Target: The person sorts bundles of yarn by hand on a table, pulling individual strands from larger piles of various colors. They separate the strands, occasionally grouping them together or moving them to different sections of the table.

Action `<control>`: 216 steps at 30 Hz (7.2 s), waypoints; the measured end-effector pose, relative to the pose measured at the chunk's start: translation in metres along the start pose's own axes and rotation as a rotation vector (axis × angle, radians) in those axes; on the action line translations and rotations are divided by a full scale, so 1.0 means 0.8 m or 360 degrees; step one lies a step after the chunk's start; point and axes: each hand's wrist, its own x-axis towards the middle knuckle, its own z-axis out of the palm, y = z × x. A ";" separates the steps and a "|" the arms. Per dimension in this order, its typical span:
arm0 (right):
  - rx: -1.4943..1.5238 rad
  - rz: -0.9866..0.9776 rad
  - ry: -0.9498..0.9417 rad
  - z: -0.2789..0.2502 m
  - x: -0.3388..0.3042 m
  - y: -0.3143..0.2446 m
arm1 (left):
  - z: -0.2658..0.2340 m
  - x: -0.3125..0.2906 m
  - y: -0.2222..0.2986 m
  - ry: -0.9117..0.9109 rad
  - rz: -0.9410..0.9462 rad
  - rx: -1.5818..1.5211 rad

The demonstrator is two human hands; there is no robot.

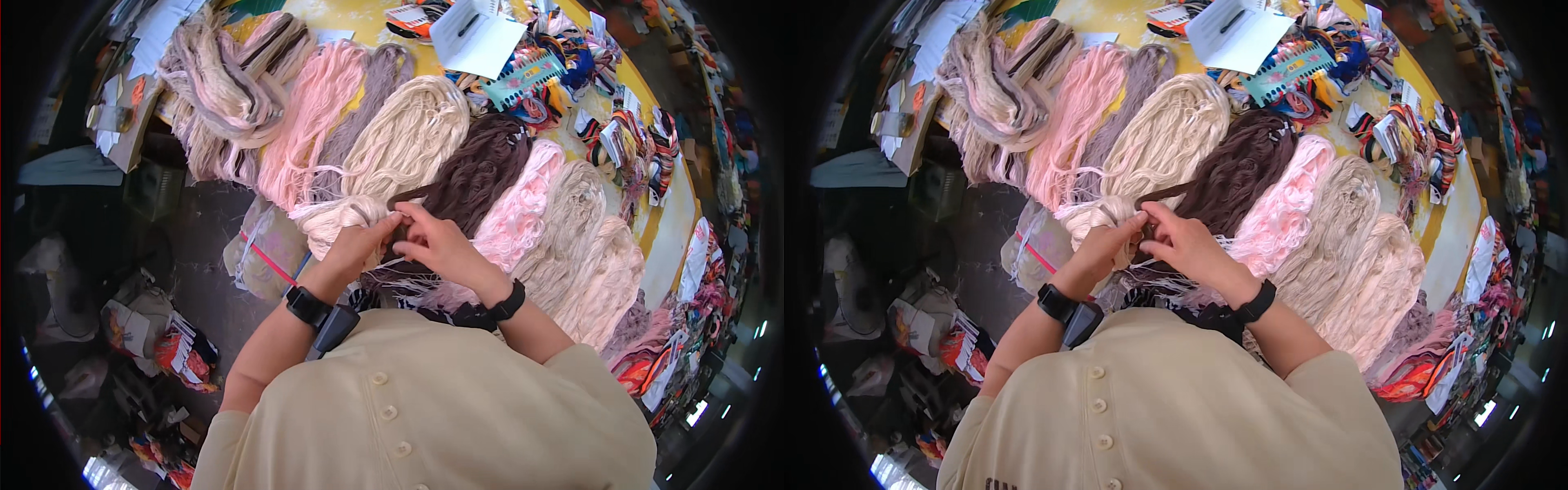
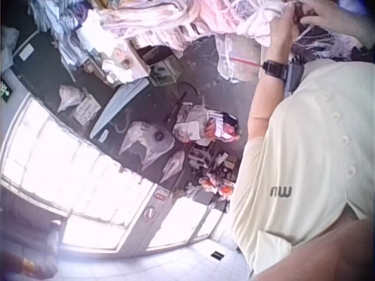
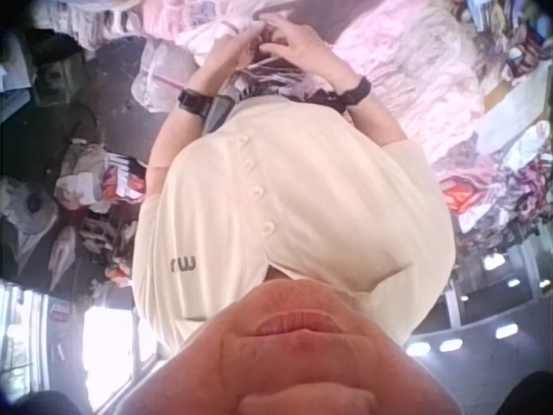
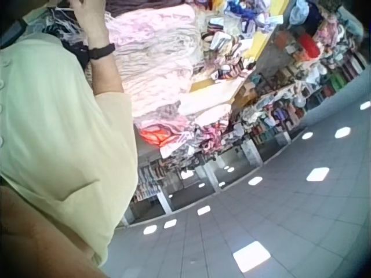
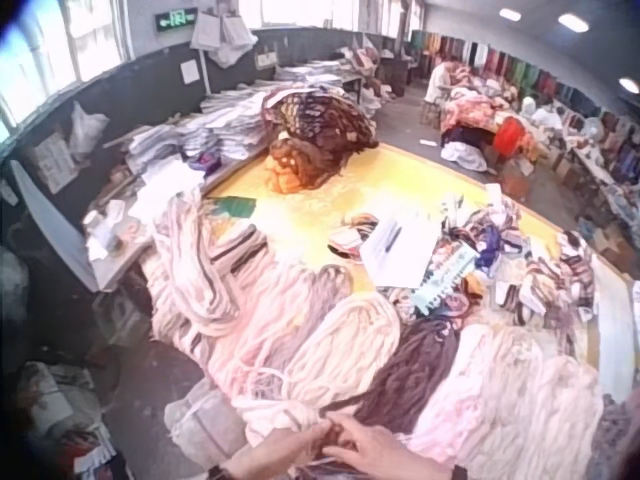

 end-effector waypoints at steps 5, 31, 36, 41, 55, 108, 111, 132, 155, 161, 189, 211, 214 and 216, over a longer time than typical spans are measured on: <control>-0.0588 -0.0185 0.0583 -0.070 0.063 0.102 | -0.062 -0.101 0.027 -0.0043 0.0132 0.0038; -0.1360 -0.0588 0.0673 -0.109 0.140 0.044 | -0.108 -0.124 0.049 0.0436 0.0548 -0.0319; -0.0621 -0.0348 -0.0157 0.001 0.056 -0.060 | -0.058 -0.082 0.066 0.0216 0.0820 -0.0014; -0.0568 -0.0645 -0.0161 0.062 0.054 -0.083 | -0.084 -0.107 0.036 -0.0168 0.0369 0.0449; -0.1339 -0.0300 0.0143 0.092 0.124 0.085 | -0.471 -0.503 -0.002 0.1024 0.2177 -0.1169; 0.0019 0.0020 -0.0115 -0.114 0.300 -0.052 | -0.135 0.039 0.089 0.0367 0.0181 0.0121; -0.0590 -0.0032 0.0244 -0.084 0.324 -0.035 | -0.120 0.037 0.086 0.0333 0.0141 0.0243; -0.1279 -0.0318 0.0716 -0.069 0.341 0.114 | -0.274 -0.198 0.037 0.0331 0.0590 -0.0288; -0.1411 -0.0436 0.1062 -0.072 0.451 -0.004 | -0.281 -0.185 0.032 0.1091 0.0868 -0.1284; -0.1281 -0.0561 0.1088 -0.065 0.433 -0.003 | -0.217 -0.114 0.095 0.0839 0.0530 -0.0685; -0.1416 -0.1044 0.0594 0.098 0.370 0.053 | -0.492 -0.570 0.157 0.1639 0.1998 -0.0322; -0.0868 -0.0578 0.1138 -0.059 0.487 0.011 | -0.249 0.140 0.340 0.0834 0.0956 0.1326; -0.0894 -0.0679 0.1114 -0.067 0.509 0.005 | -0.240 0.102 0.279 0.0582 0.0611 0.1051; -0.1057 -0.0611 0.1093 -0.050 0.525 -0.010 | -0.236 0.083 0.246 0.0532 0.0377 0.0981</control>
